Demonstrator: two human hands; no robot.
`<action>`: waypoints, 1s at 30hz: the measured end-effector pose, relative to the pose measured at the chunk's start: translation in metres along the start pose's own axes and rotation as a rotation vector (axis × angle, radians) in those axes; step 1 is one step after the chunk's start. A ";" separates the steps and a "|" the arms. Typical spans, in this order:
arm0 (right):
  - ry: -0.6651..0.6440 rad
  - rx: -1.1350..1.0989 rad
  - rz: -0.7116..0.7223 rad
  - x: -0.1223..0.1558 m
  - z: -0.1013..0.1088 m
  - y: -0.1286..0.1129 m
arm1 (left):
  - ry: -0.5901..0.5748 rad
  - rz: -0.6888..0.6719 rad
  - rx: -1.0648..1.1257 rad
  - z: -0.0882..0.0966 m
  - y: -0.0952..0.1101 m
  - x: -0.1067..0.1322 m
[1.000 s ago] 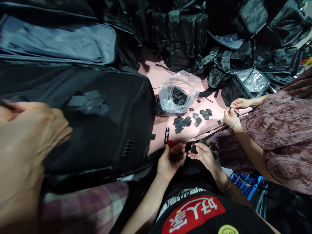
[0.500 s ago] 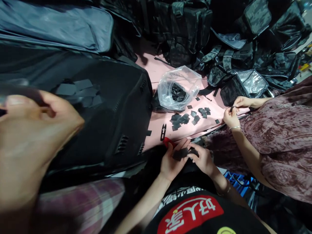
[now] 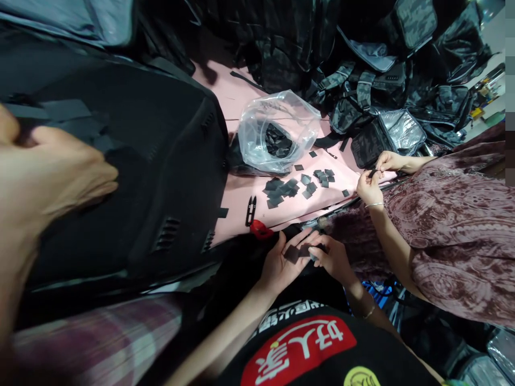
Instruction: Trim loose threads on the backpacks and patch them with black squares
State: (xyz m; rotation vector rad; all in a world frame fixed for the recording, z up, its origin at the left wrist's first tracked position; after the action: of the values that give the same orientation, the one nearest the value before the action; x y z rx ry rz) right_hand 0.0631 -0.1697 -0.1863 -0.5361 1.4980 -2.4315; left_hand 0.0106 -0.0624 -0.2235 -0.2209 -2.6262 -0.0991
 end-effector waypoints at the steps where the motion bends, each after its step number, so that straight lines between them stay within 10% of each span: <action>1: -0.032 -0.028 -0.025 0.000 -0.001 0.001 | -0.006 -0.003 0.011 0.001 0.001 -0.001; 14: 0.024 0.255 0.251 -0.003 -0.031 -0.013 | 0.174 -0.068 -0.031 0.011 -0.005 -0.003; 26: -0.070 -0.071 -0.005 -0.026 -0.039 0.013 | 0.209 -0.063 -0.082 0.016 0.002 -0.002; 30: 0.077 -0.191 -0.142 -0.052 -0.027 0.032 | 0.247 -0.126 -0.354 0.031 0.018 0.010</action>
State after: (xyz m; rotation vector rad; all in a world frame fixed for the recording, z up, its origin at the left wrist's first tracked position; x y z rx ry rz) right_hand 0.0994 -0.1424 -0.2351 -0.6120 1.7941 -2.4527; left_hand -0.0100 -0.0402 -0.2449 -0.1515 -2.3587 -0.5977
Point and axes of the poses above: each hand's wrist, its own x-axis away from the middle knuckle, its own z-axis out of the back of the hand, y = z × x, the point moved 4 cm from there along -x, towards the middle knuckle, and after that the axes turned 8 degrees about y, right-handed, at the moved point
